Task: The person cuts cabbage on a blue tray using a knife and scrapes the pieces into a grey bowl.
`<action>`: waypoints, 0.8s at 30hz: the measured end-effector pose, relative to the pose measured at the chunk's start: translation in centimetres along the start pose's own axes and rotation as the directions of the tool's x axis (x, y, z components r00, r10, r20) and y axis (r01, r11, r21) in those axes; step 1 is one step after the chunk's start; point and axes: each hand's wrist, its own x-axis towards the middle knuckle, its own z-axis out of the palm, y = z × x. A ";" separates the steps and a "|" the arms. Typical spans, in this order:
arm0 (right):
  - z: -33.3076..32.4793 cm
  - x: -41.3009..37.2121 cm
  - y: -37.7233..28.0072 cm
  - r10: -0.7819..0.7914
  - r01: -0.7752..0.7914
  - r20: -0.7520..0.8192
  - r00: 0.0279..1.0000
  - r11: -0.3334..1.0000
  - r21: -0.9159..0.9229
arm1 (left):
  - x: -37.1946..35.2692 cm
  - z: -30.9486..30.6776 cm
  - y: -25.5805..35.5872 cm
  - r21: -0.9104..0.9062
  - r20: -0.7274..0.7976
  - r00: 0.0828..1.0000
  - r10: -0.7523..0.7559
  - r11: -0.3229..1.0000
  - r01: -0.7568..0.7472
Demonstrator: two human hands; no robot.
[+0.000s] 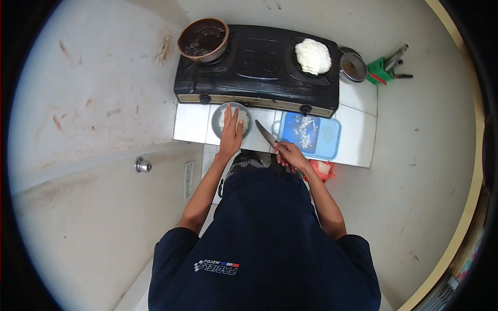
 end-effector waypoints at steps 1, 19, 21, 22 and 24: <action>-0.7 -0.7 1.1 0.013 -0.011 -0.069 0.998 1.000 0.029 | 0.1 0.7 1.0 -0.051 0.036 0.999 0.023 0.998 -0.021; -14.2 -7.7 9.5 -0.302 -0.305 -0.683 0.664 0.725 -0.618 | 2.1 18.7 5.7 -0.668 0.583 0.736 -0.344 0.311 0.676; -15.0 -7.3 9.3 -0.313 -0.294 -0.656 0.687 0.706 -0.645 | 2.1 18.7 5.7 -0.688 0.578 0.739 -0.346 0.281 0.669; -15.4 -7.2 9.2 -0.317 -0.286 -0.631 0.709 0.688 -0.667 | 2.0 18.6 5.7 -0.703 0.577 0.739 -0.348 0.250 0.666; -16.2 -7.0 9.0 -0.338 -0.244 -0.577 0.743 0.666 -0.705 | 2.7 18.8 5.6 -0.720 0.560 0.750 -0.353 0.240 0.651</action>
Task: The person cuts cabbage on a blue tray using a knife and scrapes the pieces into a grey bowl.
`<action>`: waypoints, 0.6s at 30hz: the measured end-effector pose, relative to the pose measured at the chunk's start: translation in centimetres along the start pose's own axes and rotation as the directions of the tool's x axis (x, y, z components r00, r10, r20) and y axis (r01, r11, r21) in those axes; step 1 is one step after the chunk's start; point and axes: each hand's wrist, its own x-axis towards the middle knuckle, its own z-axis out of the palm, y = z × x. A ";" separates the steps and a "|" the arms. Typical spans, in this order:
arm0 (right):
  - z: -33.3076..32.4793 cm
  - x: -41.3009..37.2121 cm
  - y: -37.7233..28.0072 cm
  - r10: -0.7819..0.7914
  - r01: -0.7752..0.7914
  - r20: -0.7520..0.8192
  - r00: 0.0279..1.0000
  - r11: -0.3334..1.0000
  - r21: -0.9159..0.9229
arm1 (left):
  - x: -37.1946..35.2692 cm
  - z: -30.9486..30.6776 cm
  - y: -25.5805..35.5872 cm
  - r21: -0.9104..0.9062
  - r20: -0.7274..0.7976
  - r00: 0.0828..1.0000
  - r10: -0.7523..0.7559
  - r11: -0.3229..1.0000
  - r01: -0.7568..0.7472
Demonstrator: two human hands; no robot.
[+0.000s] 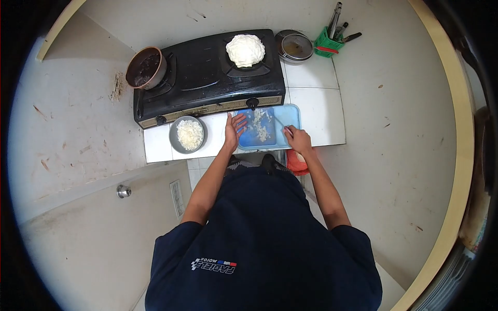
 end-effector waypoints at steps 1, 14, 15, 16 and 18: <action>-0.1 -0.2 0.1 -0.053 0.053 0.043 0.998 0.999 0.003 | -0.1 -0.3 -0.1 -0.019 0.000 1.000 0.004 1.000 -0.004; -2.0 3.1 -0.1 -0.186 0.184 -0.028 0.982 0.981 -0.056 | -1.3 -1.6 0.0 -0.090 -0.080 0.995 0.062 0.994 -0.069; -2.1 3.5 -0.3 -0.200 0.199 -0.003 0.980 0.978 -0.063 | -1.3 -1.6 0.0 -0.094 -0.073 0.995 0.064 0.993 -0.070; -2.3 3.6 -0.5 -0.202 0.201 -0.004 0.979 0.978 -0.062 | -1.2 -1.6 0.0 -0.094 -0.074 0.995 0.066 0.993 -0.072; -2.4 3.5 -0.5 -0.276 0.281 0.072 0.959 0.957 -0.071 | -1.1 -1.7 0.0 -0.105 -0.069 0.996 0.058 0.992 -0.065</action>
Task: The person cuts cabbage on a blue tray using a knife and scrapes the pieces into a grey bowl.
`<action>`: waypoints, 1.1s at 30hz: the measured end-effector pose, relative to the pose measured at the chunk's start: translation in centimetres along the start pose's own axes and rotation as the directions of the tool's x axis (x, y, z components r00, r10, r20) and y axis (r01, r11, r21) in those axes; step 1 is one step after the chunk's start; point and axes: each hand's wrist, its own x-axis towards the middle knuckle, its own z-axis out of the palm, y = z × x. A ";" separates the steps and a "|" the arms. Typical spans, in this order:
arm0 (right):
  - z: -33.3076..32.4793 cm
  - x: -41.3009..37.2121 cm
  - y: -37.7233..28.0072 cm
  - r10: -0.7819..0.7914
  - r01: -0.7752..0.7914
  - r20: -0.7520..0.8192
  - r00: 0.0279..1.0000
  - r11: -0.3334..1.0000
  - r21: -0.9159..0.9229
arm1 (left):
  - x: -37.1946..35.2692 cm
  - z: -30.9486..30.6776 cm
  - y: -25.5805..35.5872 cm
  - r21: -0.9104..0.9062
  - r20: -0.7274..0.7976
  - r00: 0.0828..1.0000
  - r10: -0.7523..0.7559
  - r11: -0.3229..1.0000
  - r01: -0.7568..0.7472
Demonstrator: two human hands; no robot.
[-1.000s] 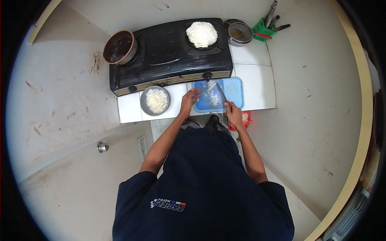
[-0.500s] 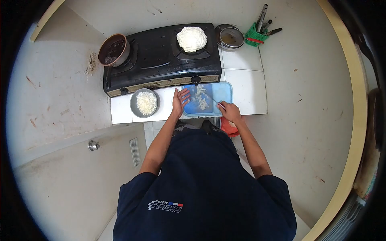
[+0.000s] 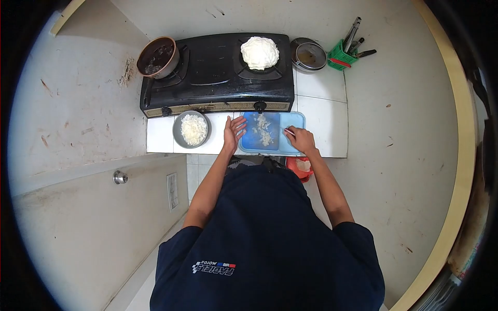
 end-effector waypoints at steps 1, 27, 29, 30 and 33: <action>0.1 -0.1 0.0 -0.002 0.002 0.000 1.000 1.000 0.000 | 0.1 -0.1 0.0 0.000 -0.001 1.000 0.002 1.000 -0.002; -0.4 2.4 -1.6 0.047 -0.048 -0.006 0.999 0.999 -0.020 | 1.0 -0.4 1.7 0.105 0.029 0.999 -0.030 0.994 0.027; 0.0 2.9 -2.2 0.022 -0.022 -0.009 1.000 1.000 -0.016 | 1.2 -0.5 1.4 0.107 0.027 0.999 -0.032 0.994 0.029; 0.3 3.0 -2.3 -0.009 0.009 -0.011 1.000 1.000 -0.014 | 1.3 -0.4 1.3 0.105 0.023 0.999 -0.030 0.994 0.028; 1.0 2.8 -2.3 -0.104 0.105 0.043 0.994 0.995 -0.001 | 1.3 -0.5 1.4 0.100 0.031 0.999 -0.034 0.995 0.031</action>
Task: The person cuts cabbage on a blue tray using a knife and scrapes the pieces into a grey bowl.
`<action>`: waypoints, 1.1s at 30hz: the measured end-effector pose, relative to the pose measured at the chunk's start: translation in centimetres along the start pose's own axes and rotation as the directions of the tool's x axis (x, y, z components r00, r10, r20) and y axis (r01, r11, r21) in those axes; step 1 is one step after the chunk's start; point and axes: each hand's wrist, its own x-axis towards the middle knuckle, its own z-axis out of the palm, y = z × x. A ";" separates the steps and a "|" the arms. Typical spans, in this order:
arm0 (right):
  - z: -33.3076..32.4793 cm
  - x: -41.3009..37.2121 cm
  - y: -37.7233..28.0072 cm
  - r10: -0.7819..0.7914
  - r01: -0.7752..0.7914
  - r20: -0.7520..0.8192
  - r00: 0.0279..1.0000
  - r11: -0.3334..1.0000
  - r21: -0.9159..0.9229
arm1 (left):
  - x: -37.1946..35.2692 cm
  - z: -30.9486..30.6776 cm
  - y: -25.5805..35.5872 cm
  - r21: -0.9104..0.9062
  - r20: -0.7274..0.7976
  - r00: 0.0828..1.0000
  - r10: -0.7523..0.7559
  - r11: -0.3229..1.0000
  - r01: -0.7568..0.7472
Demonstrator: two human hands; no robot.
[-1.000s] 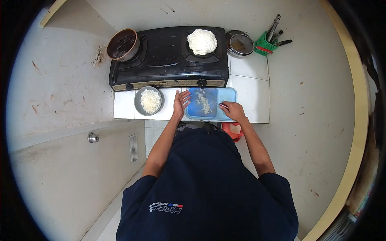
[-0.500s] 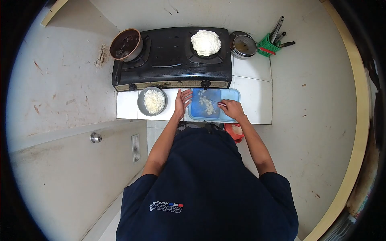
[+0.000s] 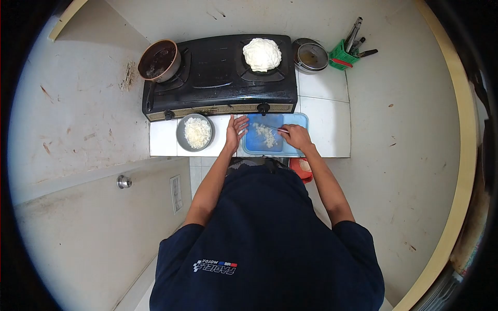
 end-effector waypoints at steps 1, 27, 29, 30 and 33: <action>0.1 -0.1 0.2 0.000 0.000 -0.001 1.000 1.000 0.000 | 0.0 -0.1 0.2 0.001 0.001 1.000 0.000 1.000 0.000; 4.1 -4.9 2.0 0.216 -0.164 -0.113 0.970 0.921 0.353 | 0.6 2.2 -0.4 0.029 0.079 0.996 0.052 0.998 -0.054; 5.9 -6.0 1.7 0.359 -0.276 -0.127 0.925 0.862 0.426 | 0.6 3.2 -0.2 0.037 0.078 0.996 0.037 0.999 -0.040; 6.2 -6.6 1.3 0.406 -0.322 -0.095 0.909 0.829 0.457 | 0.6 3.5 -0.3 0.041 0.064 0.998 0.026 0.999 -0.029; 9.4 -7.6 0.7 0.526 -0.328 -0.148 0.838 0.701 0.633 | 1.6 3.1 -2.0 -0.012 0.077 0.994 0.080 0.997 -0.080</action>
